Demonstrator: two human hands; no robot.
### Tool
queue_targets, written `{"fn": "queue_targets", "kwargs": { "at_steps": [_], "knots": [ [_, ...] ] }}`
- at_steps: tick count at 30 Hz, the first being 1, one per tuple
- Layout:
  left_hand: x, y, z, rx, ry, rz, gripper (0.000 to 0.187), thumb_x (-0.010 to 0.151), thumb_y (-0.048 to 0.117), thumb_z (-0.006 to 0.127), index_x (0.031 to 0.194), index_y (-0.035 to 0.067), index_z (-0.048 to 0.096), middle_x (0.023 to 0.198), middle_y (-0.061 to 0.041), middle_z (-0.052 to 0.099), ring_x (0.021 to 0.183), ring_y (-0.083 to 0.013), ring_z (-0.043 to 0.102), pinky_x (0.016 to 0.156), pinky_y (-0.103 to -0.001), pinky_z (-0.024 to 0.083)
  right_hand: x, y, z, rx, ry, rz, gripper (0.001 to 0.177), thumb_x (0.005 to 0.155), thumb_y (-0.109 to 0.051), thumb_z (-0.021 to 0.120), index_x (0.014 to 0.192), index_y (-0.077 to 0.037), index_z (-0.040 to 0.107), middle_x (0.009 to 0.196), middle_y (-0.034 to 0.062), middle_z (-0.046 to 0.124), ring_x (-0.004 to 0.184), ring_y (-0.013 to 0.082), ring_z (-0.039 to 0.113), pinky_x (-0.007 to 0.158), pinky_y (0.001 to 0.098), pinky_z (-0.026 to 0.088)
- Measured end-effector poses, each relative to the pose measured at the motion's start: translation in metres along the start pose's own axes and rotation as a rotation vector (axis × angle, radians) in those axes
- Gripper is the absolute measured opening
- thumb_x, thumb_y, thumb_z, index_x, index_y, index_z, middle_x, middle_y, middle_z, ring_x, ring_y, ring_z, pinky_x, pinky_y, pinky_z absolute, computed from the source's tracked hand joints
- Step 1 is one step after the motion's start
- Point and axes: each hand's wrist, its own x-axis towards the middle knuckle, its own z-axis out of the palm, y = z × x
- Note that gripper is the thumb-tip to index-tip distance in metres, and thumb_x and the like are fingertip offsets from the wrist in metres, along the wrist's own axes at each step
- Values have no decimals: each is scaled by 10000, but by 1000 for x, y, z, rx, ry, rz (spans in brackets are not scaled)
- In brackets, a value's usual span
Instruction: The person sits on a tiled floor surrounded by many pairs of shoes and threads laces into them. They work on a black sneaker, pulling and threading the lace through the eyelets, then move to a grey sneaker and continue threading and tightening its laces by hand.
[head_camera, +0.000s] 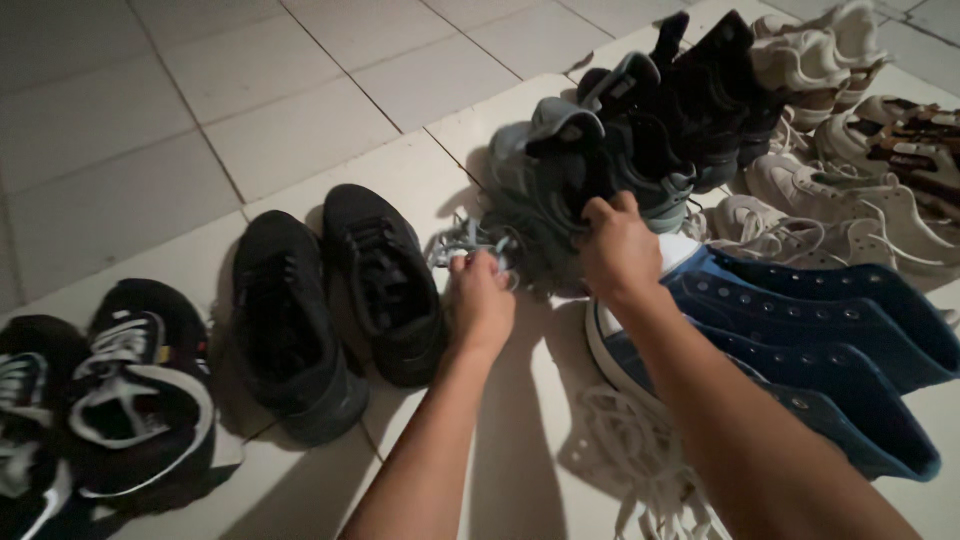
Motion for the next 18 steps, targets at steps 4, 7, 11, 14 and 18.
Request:
{"fn": "queue_targets", "kwargs": {
  "at_steps": [4, 7, 11, 14, 18],
  "knots": [
    [14, 29, -27, -221, 143, 148, 107, 910, 69, 687, 971, 32, 607, 1106, -197, 604, 993, -417, 609, 860, -476, 491, -2, -1, -7, 70, 116, -91, 236, 806, -163, 779, 1033, -124, 726, 1077, 152, 649, 946, 432, 654, 778, 519, 525],
    [21, 51, -61, -230, 197, 229, 102, 904, 58, 683, 979, 30, 620, 1032, -192, 629, 978, -410, 603, 854, -478, 478, 14, -10, -19, 513, 1, 173, 223, 865, -85, 746, 1083, -56, 703, 952, 231, 652, 784, 437, 689, 653, 525, 503],
    [17, 69, -112, -274, 258, 253, 120, 886, 63, 695, 984, 30, 634, 1048, -194, 629, 958, -395, 612, 829, -470, 489, 15, -36, -45, 675, 67, 308, 315, 787, -58, 794, 1088, -38, 703, 922, 120, 733, 715, 227, 732, 536, 390, 622],
    [9, 78, -146, -262, 340, 335, 133, 863, 52, 707, 965, 15, 631, 1041, -195, 638, 977, -397, 613, 839, -462, 496, -2, -64, -70, 570, 187, 275, 314, 822, -116, 833, 1103, -27, 724, 976, 184, 738, 758, 265, 734, 609, 398, 598],
    [-11, 84, -196, -238, 332, 273, 170, 885, 79, 713, 1027, 16, 644, 1047, -192, 639, 958, -378, 639, 831, -446, 509, -40, -108, -104, 707, 213, 233, 288, 840, -118, 786, 1102, -23, 714, 975, 186, 737, 743, 266, 738, 587, 396, 596]
  ]
}}
